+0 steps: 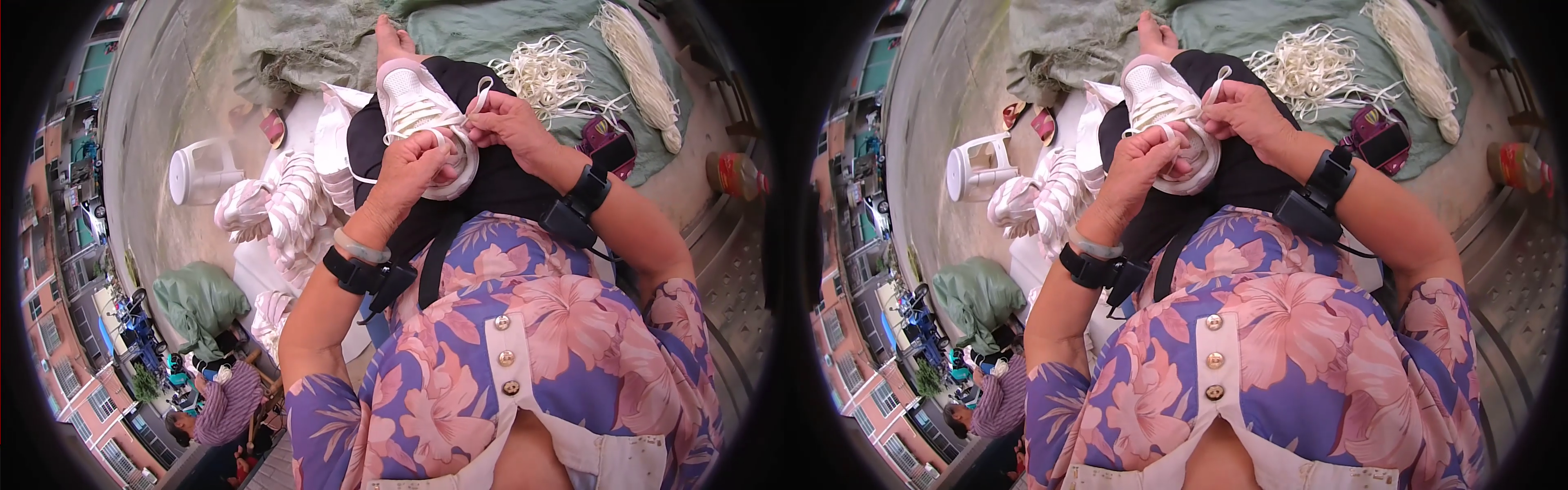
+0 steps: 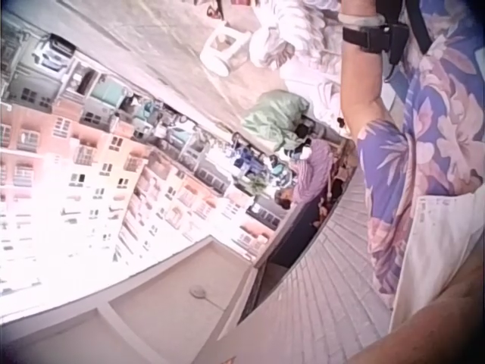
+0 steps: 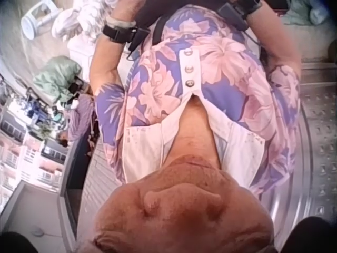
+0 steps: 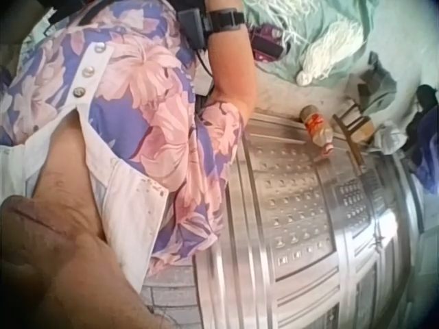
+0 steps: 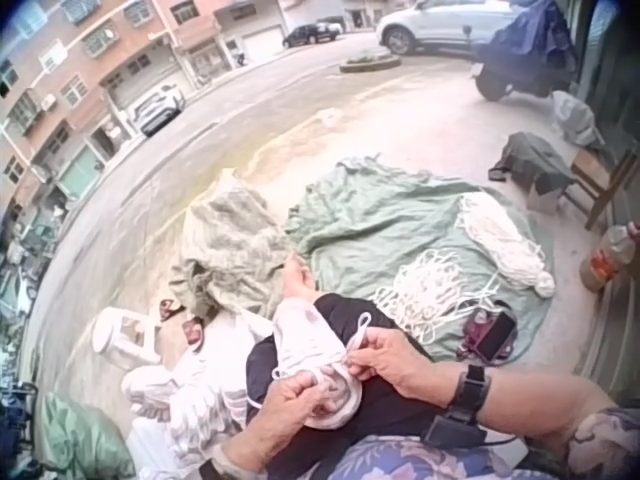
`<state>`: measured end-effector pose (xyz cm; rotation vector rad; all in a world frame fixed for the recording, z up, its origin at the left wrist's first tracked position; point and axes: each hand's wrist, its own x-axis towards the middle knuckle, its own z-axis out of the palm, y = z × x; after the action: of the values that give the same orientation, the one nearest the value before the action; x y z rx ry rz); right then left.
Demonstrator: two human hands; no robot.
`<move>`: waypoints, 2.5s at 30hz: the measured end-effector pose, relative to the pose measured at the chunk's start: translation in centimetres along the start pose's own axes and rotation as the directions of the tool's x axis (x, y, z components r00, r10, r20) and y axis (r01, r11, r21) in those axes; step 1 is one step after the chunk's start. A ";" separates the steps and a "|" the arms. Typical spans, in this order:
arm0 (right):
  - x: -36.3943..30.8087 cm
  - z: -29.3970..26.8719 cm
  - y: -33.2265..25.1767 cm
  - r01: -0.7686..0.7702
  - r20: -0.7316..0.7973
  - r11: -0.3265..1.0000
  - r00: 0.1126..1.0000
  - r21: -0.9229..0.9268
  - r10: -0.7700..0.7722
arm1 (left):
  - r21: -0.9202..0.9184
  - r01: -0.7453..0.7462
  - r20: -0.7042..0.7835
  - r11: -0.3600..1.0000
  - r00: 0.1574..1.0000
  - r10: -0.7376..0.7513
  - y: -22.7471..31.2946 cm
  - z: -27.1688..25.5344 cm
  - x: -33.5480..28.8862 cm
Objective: The recorder is lacing several pairs of white and pink shoes.
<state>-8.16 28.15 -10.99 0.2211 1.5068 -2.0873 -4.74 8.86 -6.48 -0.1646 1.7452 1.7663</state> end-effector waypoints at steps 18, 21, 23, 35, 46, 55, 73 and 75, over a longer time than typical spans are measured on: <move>0.5 0.4 1.4 0.381 0.098 0.762 0.915 -0.524 -0.390 | -0.033 -0.011 -0.050 0.999 0.999 0.009 0.0 0.3 0.4; 0.3 0.5 1.2 0.331 0.063 0.780 0.933 -0.531 -0.354 | -0.040 -0.042 -0.022 0.998 0.999 0.041 0.2 0.0 0.3; 0.2 0.4 0.9 0.321 0.083 0.785 0.941 -0.530 -0.328 | -0.040 -0.055 -0.001 0.998 0.998 0.055 0.4 -0.2 -0.5; -2.0 4.0 -2.7 -0.006 0.359 0.866 0.909 -0.500 0.213 | -0.133 -0.419 -0.638 0.898 0.730 0.246 -0.1 -5.4 -6.4; -0.7 8.1 -0.7 -0.072 0.285 0.771 0.904 -0.632 0.319 | -0.248 -0.256 -0.433 0.934 0.892 0.129 -3.3 -3.4 -3.8; -0.6 7.9 0.1 0.355 0.304 0.585 0.934 -0.730 -0.186 | 0.011 -0.521 -0.598 0.854 0.681 0.423 -2.2 -4.1 -2.6; 0.5 8.9 -0.6 -0.115 0.154 0.759 0.950 -0.641 0.273 | -0.005 -0.357 -0.538 0.934 0.788 0.298 -5.1 -4.2 -0.7; 0.6 9.0 -0.4 -0.102 0.163 0.778 0.953 -0.620 0.255 | 0.006 -0.366 -0.547 0.931 0.778 0.309 -5.3 -4.1 -0.5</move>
<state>-7.23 19.82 -7.73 -0.1262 1.8291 -1.3277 -2.99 4.34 -11.20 -0.4574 2.1876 2.2304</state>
